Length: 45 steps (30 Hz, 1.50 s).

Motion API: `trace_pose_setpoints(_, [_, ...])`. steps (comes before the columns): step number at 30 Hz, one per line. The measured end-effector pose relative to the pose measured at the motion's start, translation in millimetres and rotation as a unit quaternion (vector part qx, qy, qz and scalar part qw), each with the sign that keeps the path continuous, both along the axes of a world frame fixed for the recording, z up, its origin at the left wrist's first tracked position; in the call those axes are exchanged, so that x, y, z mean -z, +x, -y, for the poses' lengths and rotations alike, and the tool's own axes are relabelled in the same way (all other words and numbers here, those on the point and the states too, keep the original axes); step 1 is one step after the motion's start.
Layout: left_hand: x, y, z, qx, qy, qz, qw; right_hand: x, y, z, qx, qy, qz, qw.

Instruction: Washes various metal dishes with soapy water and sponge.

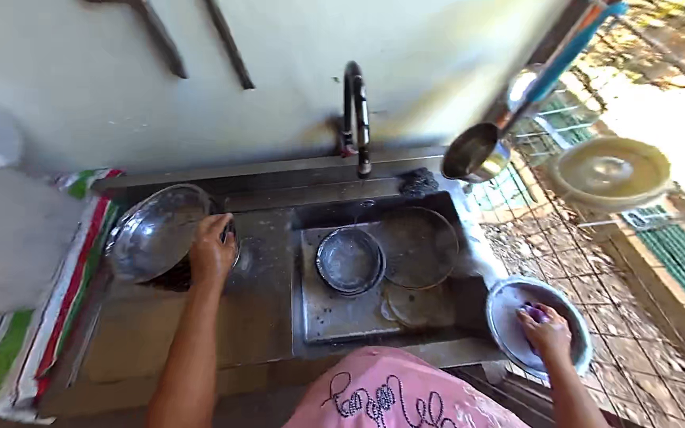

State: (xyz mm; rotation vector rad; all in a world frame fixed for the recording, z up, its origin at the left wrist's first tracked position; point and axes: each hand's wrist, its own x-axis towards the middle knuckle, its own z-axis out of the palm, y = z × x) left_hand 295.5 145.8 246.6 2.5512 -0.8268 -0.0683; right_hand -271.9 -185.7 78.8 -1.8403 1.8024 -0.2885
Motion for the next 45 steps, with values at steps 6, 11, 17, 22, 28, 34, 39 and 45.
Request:
trace_pose_setpoints(6, [209.5,-27.5,115.9,0.062,0.039,-0.311,0.947,26.4,32.9,-11.0,0.016,0.111,-0.16,0.981])
trace_pose_setpoints(11, [277.5,-62.8,139.0,-0.037,0.215,-0.28,0.935,22.8,40.9,-17.8,-0.006,0.171,-0.209,0.963])
trace_pose_setpoints(17, [276.8,-77.5,145.7,-0.076,0.242,-0.23,0.94,17.9,26.9,-14.8,0.007,0.095,-0.148,0.984])
trace_pose_setpoints(22, [230.9,-74.4,166.7,0.01,0.19,-0.186,0.964,18.5,18.5,-8.8,0.008,0.143,-0.119,0.982])
trace_pose_setpoints(28, [197.3,-84.2,204.7,0.152,0.199,-0.106,0.962,4.7,10.1,-10.7,0.067,0.1,-0.013,0.993])
trace_pose_setpoints(34, [184.2,-91.8,231.4,0.22,0.258,-0.096,0.936,14.2,20.6,-9.4,0.048,0.057,-0.041,0.996])
trace_pose_setpoints(39, [192.5,-95.3,230.3,0.241,0.273,-0.104,0.925,28.4,30.5,-0.8,-0.027,0.119,-0.107,0.987])
trace_pose_setpoints(45, [175.1,-81.4,225.6,0.302,0.248,-0.092,0.916,8.2,16.3,-4.9,0.098,0.007,0.089,0.991])
